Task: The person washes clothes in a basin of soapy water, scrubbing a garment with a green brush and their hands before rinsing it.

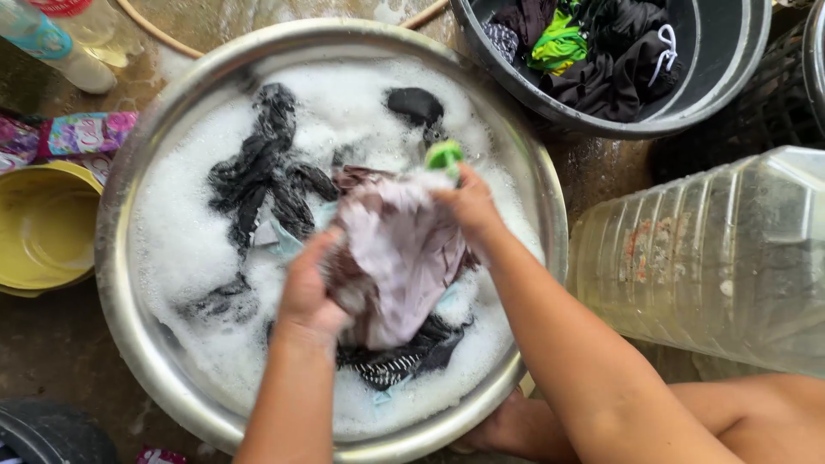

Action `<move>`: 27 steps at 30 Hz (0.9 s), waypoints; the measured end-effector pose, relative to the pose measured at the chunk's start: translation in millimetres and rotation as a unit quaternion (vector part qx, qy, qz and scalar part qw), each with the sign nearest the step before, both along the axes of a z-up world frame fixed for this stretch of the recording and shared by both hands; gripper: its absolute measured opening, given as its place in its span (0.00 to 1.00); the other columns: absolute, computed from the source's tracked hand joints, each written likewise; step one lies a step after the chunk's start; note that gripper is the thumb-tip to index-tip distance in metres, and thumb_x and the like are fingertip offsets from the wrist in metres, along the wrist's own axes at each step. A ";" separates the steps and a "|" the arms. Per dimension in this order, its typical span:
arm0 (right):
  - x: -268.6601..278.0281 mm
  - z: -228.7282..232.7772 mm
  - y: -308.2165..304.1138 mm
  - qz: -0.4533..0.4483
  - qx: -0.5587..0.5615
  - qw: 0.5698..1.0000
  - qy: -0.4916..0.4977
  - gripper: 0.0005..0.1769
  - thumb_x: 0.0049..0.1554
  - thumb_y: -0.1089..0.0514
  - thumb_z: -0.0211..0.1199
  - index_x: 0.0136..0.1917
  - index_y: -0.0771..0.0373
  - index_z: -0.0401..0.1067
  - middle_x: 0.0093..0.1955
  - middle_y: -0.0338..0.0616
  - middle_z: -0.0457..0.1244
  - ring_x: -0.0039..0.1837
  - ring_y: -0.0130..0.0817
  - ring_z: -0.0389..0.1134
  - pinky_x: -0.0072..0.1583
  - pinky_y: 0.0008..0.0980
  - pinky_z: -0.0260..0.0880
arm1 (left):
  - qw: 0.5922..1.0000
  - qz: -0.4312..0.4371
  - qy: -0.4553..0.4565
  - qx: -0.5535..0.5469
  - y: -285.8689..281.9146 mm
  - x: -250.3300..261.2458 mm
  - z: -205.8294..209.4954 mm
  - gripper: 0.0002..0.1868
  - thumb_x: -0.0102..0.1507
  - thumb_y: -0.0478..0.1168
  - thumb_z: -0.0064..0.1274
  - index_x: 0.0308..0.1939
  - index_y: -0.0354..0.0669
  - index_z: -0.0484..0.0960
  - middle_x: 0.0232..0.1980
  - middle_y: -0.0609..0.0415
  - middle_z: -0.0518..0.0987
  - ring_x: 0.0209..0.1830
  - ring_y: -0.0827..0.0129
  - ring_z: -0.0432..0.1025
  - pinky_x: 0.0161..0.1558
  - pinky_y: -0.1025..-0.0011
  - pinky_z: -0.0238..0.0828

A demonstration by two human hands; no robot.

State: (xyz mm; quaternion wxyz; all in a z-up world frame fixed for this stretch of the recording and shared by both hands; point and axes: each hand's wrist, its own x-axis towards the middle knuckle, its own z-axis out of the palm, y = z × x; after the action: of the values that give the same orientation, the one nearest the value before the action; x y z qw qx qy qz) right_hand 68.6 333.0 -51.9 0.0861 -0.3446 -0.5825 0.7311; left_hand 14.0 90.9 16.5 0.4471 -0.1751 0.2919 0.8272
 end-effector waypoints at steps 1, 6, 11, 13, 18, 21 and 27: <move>3.1 10.3 7.1 -0.014 -0.027 0.998 0.057 0.19 0.50 0.67 0.68 0.56 0.60 0.75 0.51 0.39 0.70 0.50 0.27 0.71 0.54 0.28 0.73 | 0.995 0.022 0.040 0.086 -3.5 -4.4 14.2 0.23 0.60 0.39 0.56 0.59 0.37 0.78 0.52 0.49 0.81 0.49 0.61 0.75 0.53 0.59 0.74; 22.8 57.1 51.3 -0.044 -0.032 0.967 0.251 0.11 0.57 0.67 0.68 0.54 0.64 0.75 0.50 0.41 0.70 0.52 0.30 0.72 0.60 0.32 0.73 | 0.961 0.114 0.182 0.172 -29.6 2.7 54.4 0.25 0.59 0.38 0.59 0.60 0.36 0.75 0.60 0.47 0.79 0.66 0.59 0.73 0.75 0.56 0.68; 35.0 25.4 87.7 -0.149 0.139 0.965 0.166 0.08 0.61 0.61 0.69 0.53 0.64 0.74 0.48 0.39 0.70 0.49 0.30 0.68 0.53 0.32 0.69 | 0.966 0.243 -0.087 -0.022 -37.5 -0.9 1.2 0.28 0.50 0.37 0.51 0.56 0.39 0.77 0.58 0.46 0.82 0.61 0.54 0.76 0.67 0.49 0.68; 30.7 22.1 82.7 -0.005 0.407 0.883 -0.234 0.23 0.60 0.49 0.77 0.59 0.61 0.69 0.51 0.49 0.64 0.55 0.40 0.64 0.52 0.39 0.63 | 0.971 0.184 -0.133 -0.078 -36.7 16.4 -25.0 0.26 0.55 0.44 0.48 0.57 0.41 0.77 0.58 0.47 0.82 0.60 0.54 0.75 0.66 0.48 0.66; -15.4 44.9 -13.4 0.147 0.329 0.925 -0.123 0.23 0.55 0.48 0.69 0.60 0.57 0.70 0.54 0.45 0.67 0.52 0.36 0.69 0.53 0.39 0.72 | 0.988 0.072 -0.100 -0.097 -17.3 34.2 -67.3 0.24 0.67 0.52 0.44 0.62 0.43 0.77 0.62 0.52 0.81 0.62 0.58 0.74 0.68 0.53 0.65; -17.8 41.0 -104.2 0.407 0.254 0.856 -0.192 0.23 0.58 0.42 0.62 0.63 0.52 0.71 0.54 0.44 0.70 0.55 0.36 0.70 0.57 0.38 0.70 | 0.977 0.109 -0.107 -0.151 -8.9 25.9 -70.5 0.23 0.70 0.51 0.41 0.63 0.43 0.76 0.62 0.49 0.79 0.61 0.55 0.73 0.67 0.52 0.67; -30.6 -31.2 15.1 0.349 0.490 0.735 -0.312 0.22 0.58 0.49 0.63 0.61 0.60 0.66 0.44 0.48 0.69 0.44 0.37 0.70 0.44 0.37 0.70 | 0.980 0.108 -0.073 -0.147 -56.6 26.7 -62.3 0.27 0.69 0.49 0.32 0.64 0.35 0.73 0.61 0.41 0.80 0.57 0.53 0.78 0.59 0.52 0.73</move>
State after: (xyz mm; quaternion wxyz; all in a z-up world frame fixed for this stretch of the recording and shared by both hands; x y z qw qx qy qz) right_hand 37.9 348.1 -83.1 -0.2050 -0.2360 -0.9337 0.1744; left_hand 40.7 34.3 -45.8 0.3444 -0.3298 0.3563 0.8035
